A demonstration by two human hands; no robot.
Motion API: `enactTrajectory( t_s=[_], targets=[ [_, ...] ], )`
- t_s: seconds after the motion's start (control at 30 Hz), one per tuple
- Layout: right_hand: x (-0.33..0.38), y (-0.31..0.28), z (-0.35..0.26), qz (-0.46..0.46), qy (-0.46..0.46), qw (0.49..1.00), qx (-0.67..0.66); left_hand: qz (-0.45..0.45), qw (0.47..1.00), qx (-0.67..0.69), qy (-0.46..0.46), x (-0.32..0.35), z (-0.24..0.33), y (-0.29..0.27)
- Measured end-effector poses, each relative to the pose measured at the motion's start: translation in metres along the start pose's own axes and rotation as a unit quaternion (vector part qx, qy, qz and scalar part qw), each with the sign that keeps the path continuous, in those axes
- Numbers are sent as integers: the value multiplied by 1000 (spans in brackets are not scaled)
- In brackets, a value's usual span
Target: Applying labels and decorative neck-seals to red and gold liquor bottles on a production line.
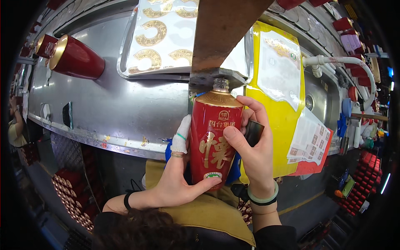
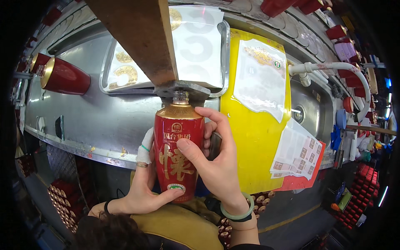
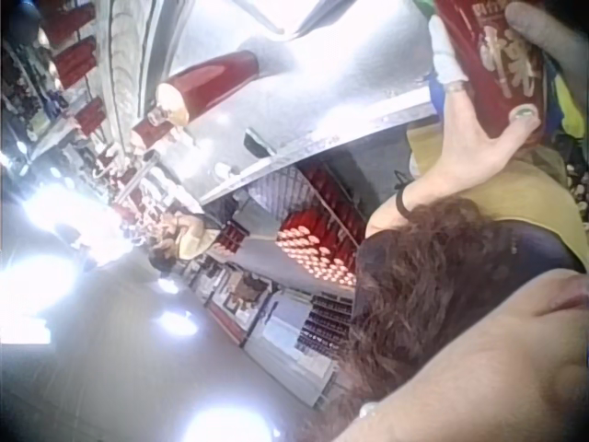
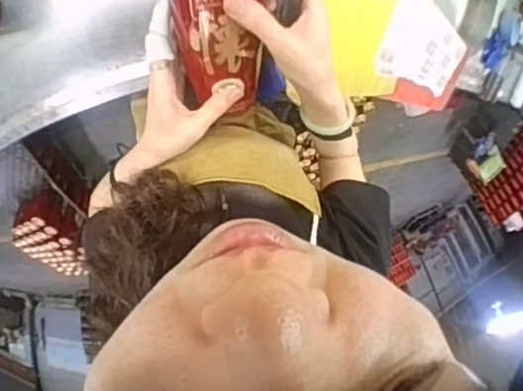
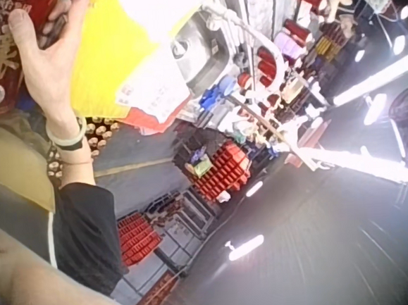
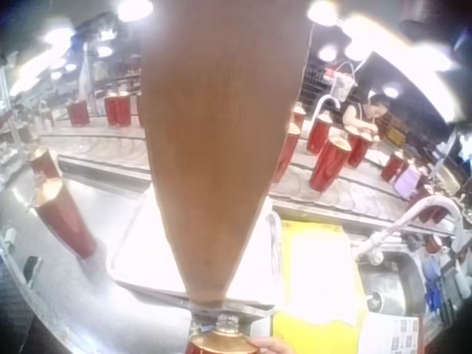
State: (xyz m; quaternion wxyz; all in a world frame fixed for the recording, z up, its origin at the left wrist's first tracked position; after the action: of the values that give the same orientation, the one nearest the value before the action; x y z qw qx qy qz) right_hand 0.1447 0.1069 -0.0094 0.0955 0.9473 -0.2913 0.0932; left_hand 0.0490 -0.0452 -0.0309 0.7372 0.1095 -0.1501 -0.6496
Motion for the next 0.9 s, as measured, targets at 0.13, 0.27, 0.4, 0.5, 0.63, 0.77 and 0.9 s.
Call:
enactTrajectory(
  t_s=[0.13,0.27,0.4,0.5,0.63,0.77,0.9],
  targets=[
    [0,0,0,-1,4,1000,0,-3,1000,-7,-2,0,0,-1],
    [-1,2,0,3,2,1000,-14,0,1000,-6,4,-1,1,0],
    [-3,3,-2,7,-2,1000,-20,0,1000,-16,-2,0,-3,-1],
    [-1,-1,-1,4,-6,1000,5,4,1000,-9,-5,-1,-4,1],
    [0,0,0,20,-11,1000,14,2,999,-47,15,0,-4,1],
    [1,3,4,22,-25,999,12,4,999,-48,18,4,-5,2],
    [0,1,3,8,2,999,-52,-12,999,-33,39,3,-1,-1]
  ],
)
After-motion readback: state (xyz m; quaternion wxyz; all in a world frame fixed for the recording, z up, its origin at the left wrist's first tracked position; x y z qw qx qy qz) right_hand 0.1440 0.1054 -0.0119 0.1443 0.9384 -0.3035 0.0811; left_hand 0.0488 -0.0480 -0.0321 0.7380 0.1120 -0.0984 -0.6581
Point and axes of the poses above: each hand's wrist, its own x-axis away from the middle knuckle, its own y-axis out of the palm, z = x × y, the point moved 2 cm from there along -x, towards the middle knuckle, and after that the axes turned 14 degrees about -z, right-handed, at the moved point
